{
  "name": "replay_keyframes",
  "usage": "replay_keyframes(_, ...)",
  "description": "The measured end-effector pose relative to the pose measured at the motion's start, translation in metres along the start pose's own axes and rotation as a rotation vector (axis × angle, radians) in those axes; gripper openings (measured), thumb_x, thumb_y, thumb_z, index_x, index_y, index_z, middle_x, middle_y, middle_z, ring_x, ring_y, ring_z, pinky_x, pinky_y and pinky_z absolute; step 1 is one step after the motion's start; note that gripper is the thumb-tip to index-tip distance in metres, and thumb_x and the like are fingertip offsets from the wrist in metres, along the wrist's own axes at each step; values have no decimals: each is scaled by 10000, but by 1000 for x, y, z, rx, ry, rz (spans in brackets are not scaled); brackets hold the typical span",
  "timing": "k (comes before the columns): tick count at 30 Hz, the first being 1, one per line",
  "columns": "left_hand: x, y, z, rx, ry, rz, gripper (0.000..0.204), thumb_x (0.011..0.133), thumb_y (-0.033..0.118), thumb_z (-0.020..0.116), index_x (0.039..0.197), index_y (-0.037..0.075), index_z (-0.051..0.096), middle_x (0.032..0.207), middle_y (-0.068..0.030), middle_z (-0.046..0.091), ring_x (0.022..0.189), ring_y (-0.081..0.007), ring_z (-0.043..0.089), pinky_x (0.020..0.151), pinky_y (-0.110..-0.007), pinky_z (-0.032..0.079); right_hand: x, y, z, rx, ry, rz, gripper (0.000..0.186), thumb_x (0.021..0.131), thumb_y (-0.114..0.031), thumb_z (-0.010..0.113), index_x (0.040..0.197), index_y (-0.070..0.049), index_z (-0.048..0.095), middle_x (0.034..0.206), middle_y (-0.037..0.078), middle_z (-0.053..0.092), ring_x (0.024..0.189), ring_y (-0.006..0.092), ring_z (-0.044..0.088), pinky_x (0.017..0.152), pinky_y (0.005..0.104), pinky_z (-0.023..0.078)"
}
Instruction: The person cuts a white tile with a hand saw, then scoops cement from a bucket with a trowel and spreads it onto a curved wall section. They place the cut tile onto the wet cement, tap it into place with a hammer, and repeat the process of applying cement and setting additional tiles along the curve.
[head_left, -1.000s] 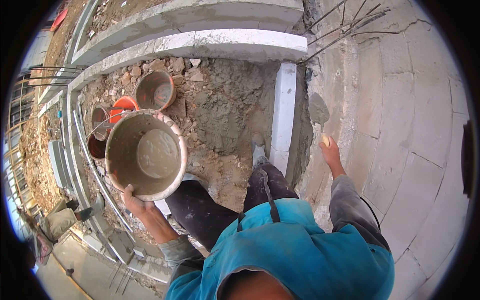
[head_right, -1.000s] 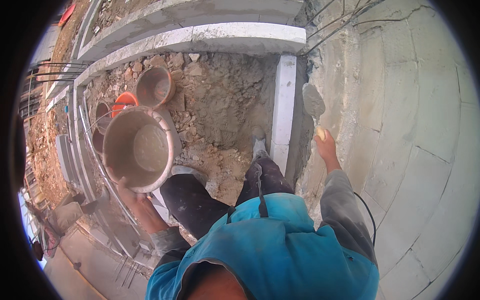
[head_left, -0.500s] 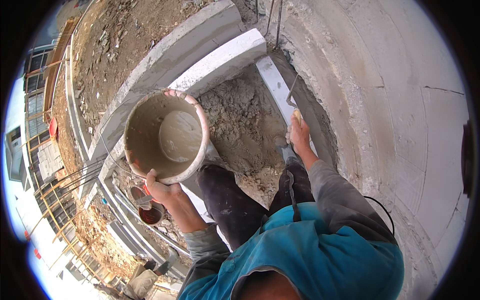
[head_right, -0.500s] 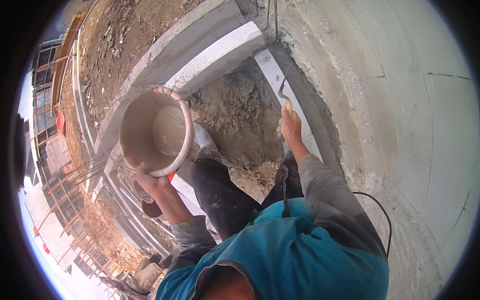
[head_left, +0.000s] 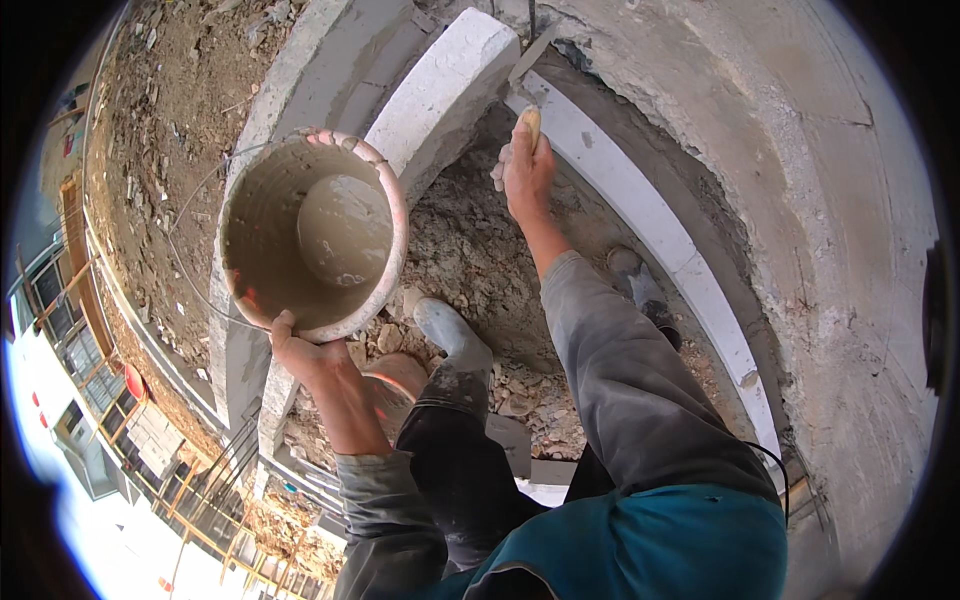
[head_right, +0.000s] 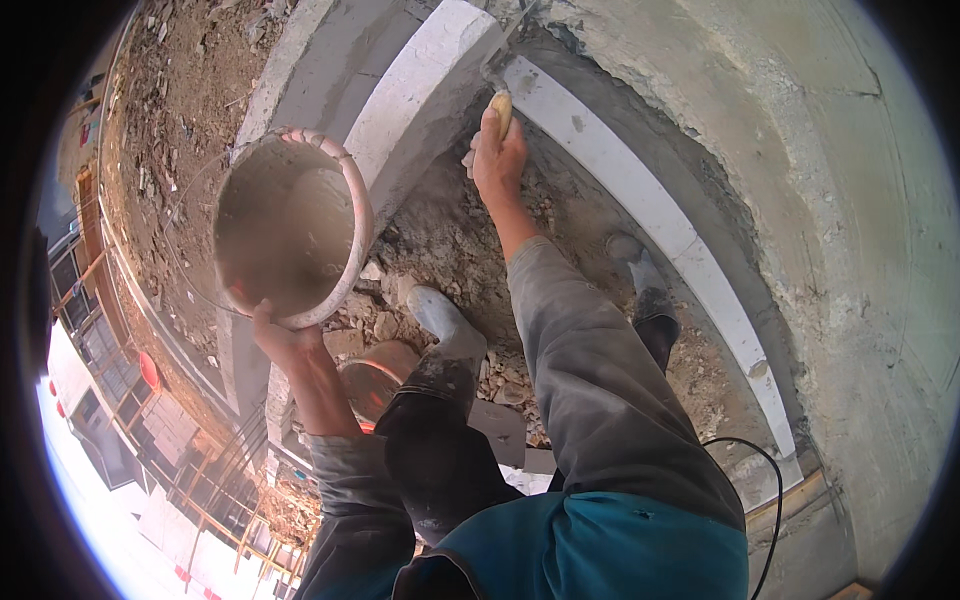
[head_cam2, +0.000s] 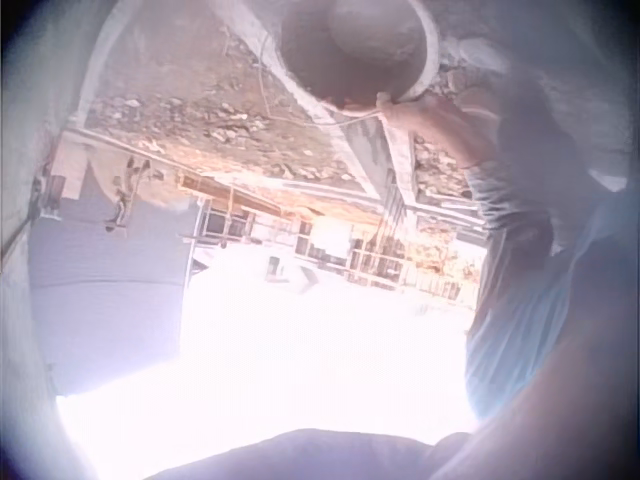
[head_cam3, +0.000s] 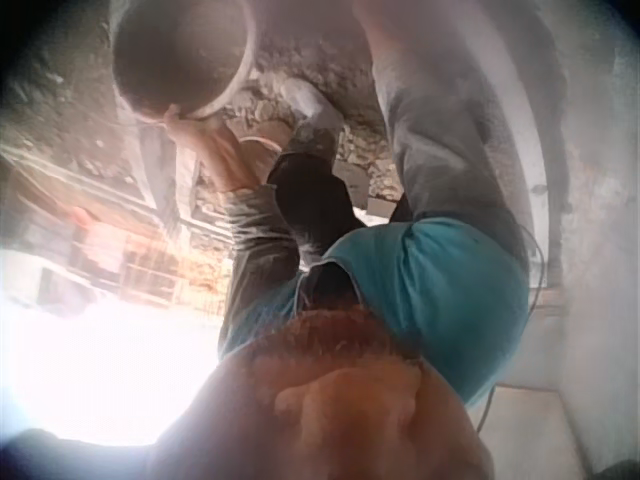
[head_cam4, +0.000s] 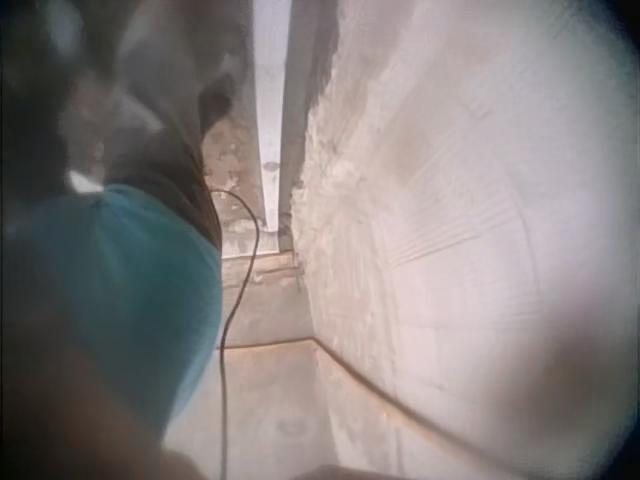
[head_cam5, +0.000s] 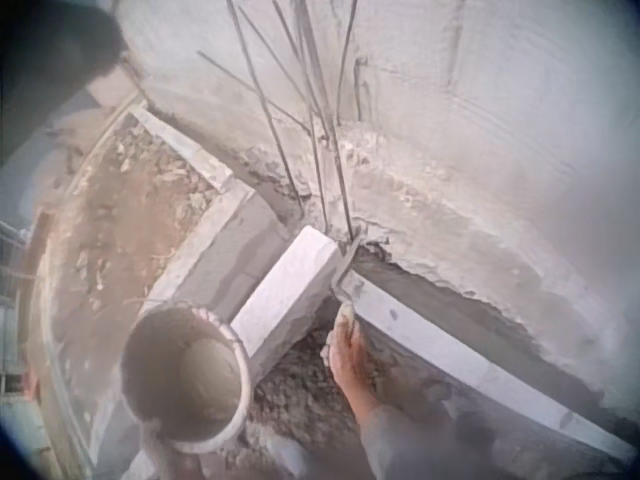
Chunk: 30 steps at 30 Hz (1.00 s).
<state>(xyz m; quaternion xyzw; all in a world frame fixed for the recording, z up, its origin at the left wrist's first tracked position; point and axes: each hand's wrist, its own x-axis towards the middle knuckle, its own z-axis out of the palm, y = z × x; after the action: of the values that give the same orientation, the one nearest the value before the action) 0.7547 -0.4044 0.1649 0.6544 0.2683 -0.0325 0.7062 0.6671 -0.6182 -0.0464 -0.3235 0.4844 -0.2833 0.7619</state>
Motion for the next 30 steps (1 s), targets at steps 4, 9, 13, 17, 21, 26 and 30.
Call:
replay_keyframes(4, 51, -30, 7, 59, -74, 59, 555, 836, 86, 455, 1382, -5, 412, 1297, -169, 522, 1198, -354, 525, 1050, -538, 428, 33, 32, 18, -39, 42, -250, 331, 1027, -396, 476, 977, -69, 457, 707, 35, 490, 483, 128, 495, 383, 290, 383)
replay_keyframes(9, 86, -47, 6, 81, -88, -13, 609, 831, 90, 433, 1435, 38, 376, 1367, -172, 480, 1261, -364, 482, 1081, -546, 402, 49, 60, 14, -78, 131, 317, 371, 1008, -401, 507, 1052, -34, 478, 684, 52, 498, 453, 149, 525, 346, 299, 360)
replay_keyframes(13, 99, -55, -7, 150, -144, 50, 583, 873, 55, 364, 1452, 123, 376, 1443, -146, 408, 1330, -350, 421, 1081, -528, 412, 56, 72, 4, 153, 205, -188, 379, 1018, -444, 475, 989, -66, 477, 670, 45, 505, 454, 134, 521, 341, 265, 362)
replay_keyframes(17, 116, -59, -21, 147, -233, 73, 669, 839, 67, 331, 1494, 202, 343, 1507, -116, 353, 1370, -353, 371, 1135, -544, 353, 64, 78, -3, -30, 39, 284, 372, 1024, -439, 462, 1011, -67, 450, 664, 56, 511, 449, 152, 519, 339, 271, 355)
replay_keyframes(21, 123, -58, -28, 199, -202, 49, 688, 839, 71, 334, 1510, 220, 321, 1517, -126, 340, 1374, -361, 366, 1138, -543, 349, 73, 80, -9, 237, 45, -27, 403, 1017, -481, 453, 986, -79, 448, 667, 62, 509, 438, 147, 492, 342, 267, 326)
replay_keyframes(26, 115, -60, -23, 218, -233, 107, 683, 839, 69, 335, 1505, 217, 328, 1519, -120, 340, 1377, -358, 364, 1141, -543, 342, 85, 80, -16, 117, 42, 312, 410, 1012, -489, 451, 954, -83, 457, 659, 65, 513, 425, 160, 488, 343, 274, 330)
replay_keyframes(30, 112, -59, -18, 213, -233, 136, 688, 836, 70, 336, 1514, 182, 316, 1520, -131, 340, 1390, -359, 348, 1153, -548, 322, 92, 79, -20, 171, 41, 121, 431, 996, -510, 473, 923, -85, 467, 642, 60, 520, 423, 158, 491, 337, 269, 317)
